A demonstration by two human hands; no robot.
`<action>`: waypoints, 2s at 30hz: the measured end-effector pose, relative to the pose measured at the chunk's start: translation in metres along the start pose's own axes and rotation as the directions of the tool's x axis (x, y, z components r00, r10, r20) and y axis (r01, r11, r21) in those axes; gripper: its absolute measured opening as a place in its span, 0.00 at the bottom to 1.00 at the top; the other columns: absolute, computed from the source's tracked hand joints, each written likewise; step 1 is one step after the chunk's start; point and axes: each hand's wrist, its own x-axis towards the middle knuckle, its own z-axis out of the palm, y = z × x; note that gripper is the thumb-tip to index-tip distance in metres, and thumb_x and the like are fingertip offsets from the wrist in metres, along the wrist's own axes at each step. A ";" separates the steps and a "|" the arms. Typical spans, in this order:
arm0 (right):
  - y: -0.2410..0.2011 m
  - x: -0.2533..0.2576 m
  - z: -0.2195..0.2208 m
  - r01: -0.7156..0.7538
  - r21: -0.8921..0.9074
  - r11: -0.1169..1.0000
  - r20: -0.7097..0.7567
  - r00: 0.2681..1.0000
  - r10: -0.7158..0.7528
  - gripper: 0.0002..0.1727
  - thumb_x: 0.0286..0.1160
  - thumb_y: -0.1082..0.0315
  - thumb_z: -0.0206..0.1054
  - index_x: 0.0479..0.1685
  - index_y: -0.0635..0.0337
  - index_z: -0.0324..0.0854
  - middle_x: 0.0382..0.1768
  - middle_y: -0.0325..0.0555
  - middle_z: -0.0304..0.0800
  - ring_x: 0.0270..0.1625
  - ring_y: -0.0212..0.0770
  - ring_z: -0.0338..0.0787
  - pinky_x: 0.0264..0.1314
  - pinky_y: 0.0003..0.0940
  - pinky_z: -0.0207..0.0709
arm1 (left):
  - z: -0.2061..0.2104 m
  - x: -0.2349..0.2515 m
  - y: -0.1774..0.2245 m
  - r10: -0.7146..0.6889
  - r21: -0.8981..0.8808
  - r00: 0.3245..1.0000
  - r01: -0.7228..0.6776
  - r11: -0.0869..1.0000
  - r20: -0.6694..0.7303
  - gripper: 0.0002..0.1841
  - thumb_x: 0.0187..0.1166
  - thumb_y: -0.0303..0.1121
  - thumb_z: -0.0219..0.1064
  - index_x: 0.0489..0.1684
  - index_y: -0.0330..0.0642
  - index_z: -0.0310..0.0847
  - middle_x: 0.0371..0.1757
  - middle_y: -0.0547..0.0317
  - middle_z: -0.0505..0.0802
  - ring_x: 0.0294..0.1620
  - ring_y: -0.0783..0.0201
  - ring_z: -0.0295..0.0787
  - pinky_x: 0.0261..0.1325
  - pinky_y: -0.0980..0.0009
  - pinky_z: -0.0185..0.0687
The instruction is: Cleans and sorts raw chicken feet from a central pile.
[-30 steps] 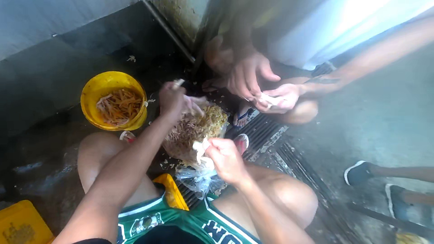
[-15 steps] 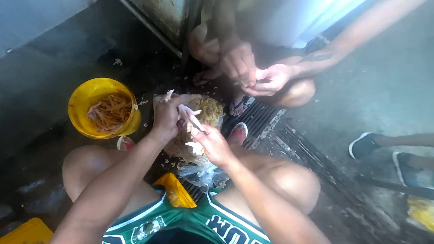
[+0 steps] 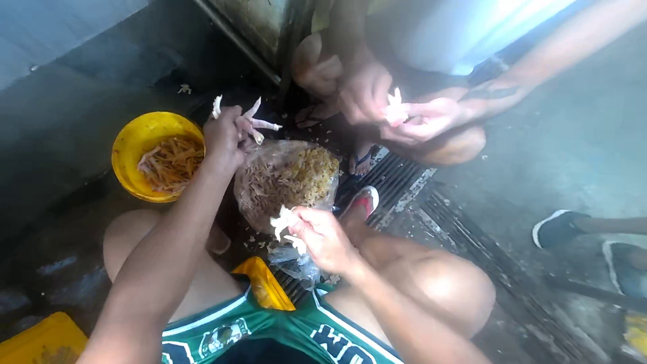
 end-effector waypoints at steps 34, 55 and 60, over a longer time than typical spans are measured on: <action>0.016 0.026 -0.005 -0.208 0.019 0.978 -0.169 0.963 0.208 0.19 0.91 0.52 0.55 0.56 0.54 0.86 0.31 0.36 0.86 0.34 0.30 0.85 0.39 0.30 0.83 | 0.018 -0.057 -0.057 -0.074 0.141 0.964 0.039 0.989 0.256 0.06 0.84 0.34 0.66 0.46 0.42 0.80 0.20 0.61 0.78 0.15 0.68 0.71 0.18 0.72 0.71; 0.009 0.011 -0.020 0.086 -0.275 0.958 -0.126 0.984 -0.125 0.27 0.90 0.52 0.54 0.18 0.52 0.80 0.23 0.31 0.76 0.29 0.26 0.78 0.31 0.25 0.73 | -0.004 -0.026 -0.023 0.003 -0.191 0.749 0.166 0.968 0.663 0.12 0.92 0.41 0.50 0.39 0.54 0.76 0.24 0.68 0.82 0.21 0.73 0.77 0.23 0.80 0.75; 0.011 0.005 -0.029 0.214 -0.316 0.924 -0.313 0.896 -0.314 0.17 0.75 0.69 0.63 0.14 0.55 0.77 0.36 0.38 0.90 0.34 0.25 0.85 0.31 0.21 0.78 | -0.002 -0.035 -0.025 0.023 -0.171 0.524 0.236 0.957 0.851 0.10 0.90 0.45 0.58 0.55 0.52 0.77 0.28 0.66 0.82 0.23 0.71 0.77 0.26 0.78 0.74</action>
